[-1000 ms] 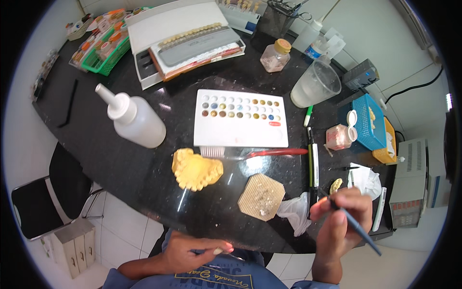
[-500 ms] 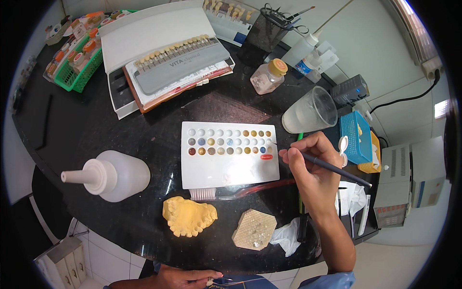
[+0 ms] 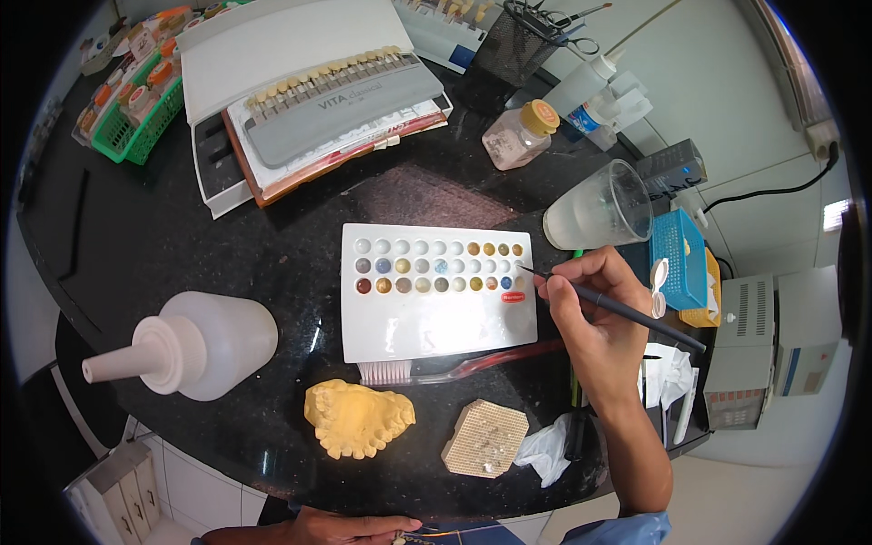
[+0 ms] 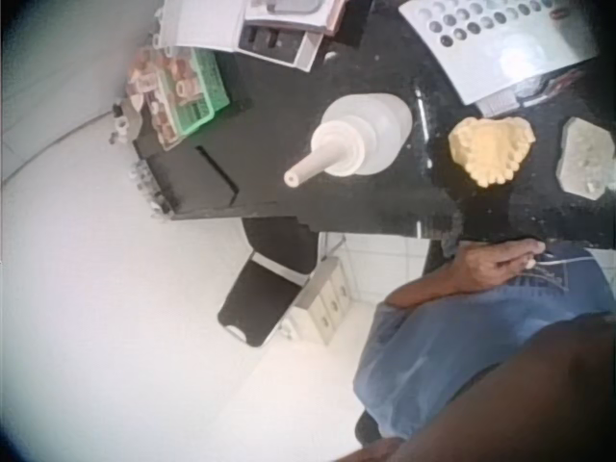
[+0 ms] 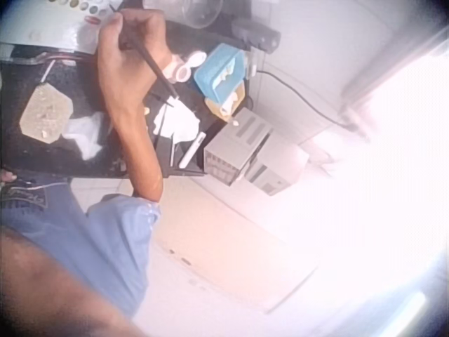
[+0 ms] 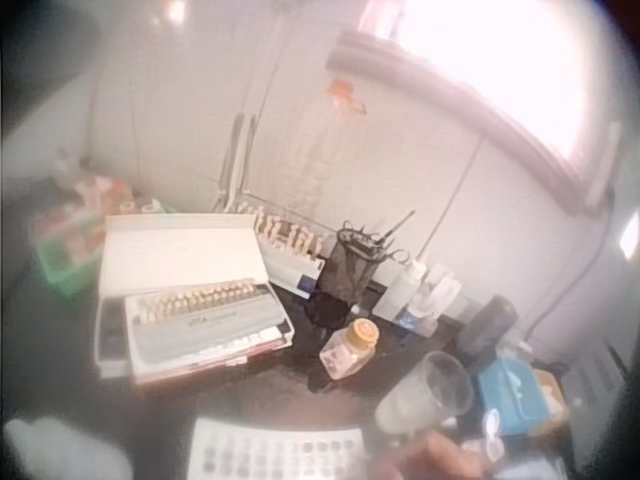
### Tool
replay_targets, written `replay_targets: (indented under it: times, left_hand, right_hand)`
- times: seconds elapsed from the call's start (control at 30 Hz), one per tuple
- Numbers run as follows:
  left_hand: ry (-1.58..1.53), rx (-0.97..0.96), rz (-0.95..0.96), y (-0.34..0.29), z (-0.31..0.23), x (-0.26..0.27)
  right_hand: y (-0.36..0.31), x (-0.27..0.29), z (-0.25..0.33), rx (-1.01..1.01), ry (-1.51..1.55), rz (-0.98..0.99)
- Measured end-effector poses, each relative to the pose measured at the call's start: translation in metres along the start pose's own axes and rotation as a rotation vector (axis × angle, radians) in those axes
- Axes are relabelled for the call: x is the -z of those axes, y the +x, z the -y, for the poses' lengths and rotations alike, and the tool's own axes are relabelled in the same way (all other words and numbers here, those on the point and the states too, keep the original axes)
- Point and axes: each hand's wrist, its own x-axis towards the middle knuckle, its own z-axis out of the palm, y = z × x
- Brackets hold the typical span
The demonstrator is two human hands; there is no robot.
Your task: The person uses a fine brush to apply color to a small dental prosthesis held in their left hand. They repeatedly dip the brush into a color palette to select pigments and carefully paint the surface of the object.
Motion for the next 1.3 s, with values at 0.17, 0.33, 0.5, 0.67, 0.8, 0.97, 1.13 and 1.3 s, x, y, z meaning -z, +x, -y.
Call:
replay_targets:
  times: [0.17,0.33,0.5,0.67,0.8,0.97,1.13,1.3]
  left_hand:
    - [-0.021,0.018,0.002,0.001,-0.002,0.001]
    - [-0.04,0.062,0.019,0.002,-0.004,0.004]
    - [-0.047,0.064,0.008,0.001,-0.005,0.003]
    - [-0.05,0.071,-0.013,0.006,-0.01,0.007]
    - [-0.152,0.129,-0.069,0.011,-0.017,0.002]
    - [-0.255,0.211,0.037,0.004,-0.014,0.007]
    - [-0.173,0.173,-0.042,0.008,-0.014,0.007]
    - [-0.219,0.161,-0.069,0.016,-0.018,0.007]
  right_hand:
    - [0.001,0.0,0.0,0.014,-0.01,0.003]
    - [0.001,-0.002,0.0,0.018,-0.019,0.001]
    - [0.001,-0.002,0.002,-0.008,-0.022,0.0]
    - [-0.003,0.001,0.007,-0.039,0.027,-0.009]
    - [-0.014,0.018,0.028,-0.101,0.085,-0.03]
    - [-0.044,0.036,0.056,-0.113,0.225,-0.041]
    - [-0.11,0.037,0.058,0.114,0.245,-0.123]
    - [-0.172,0.014,0.045,0.229,0.37,-0.047]
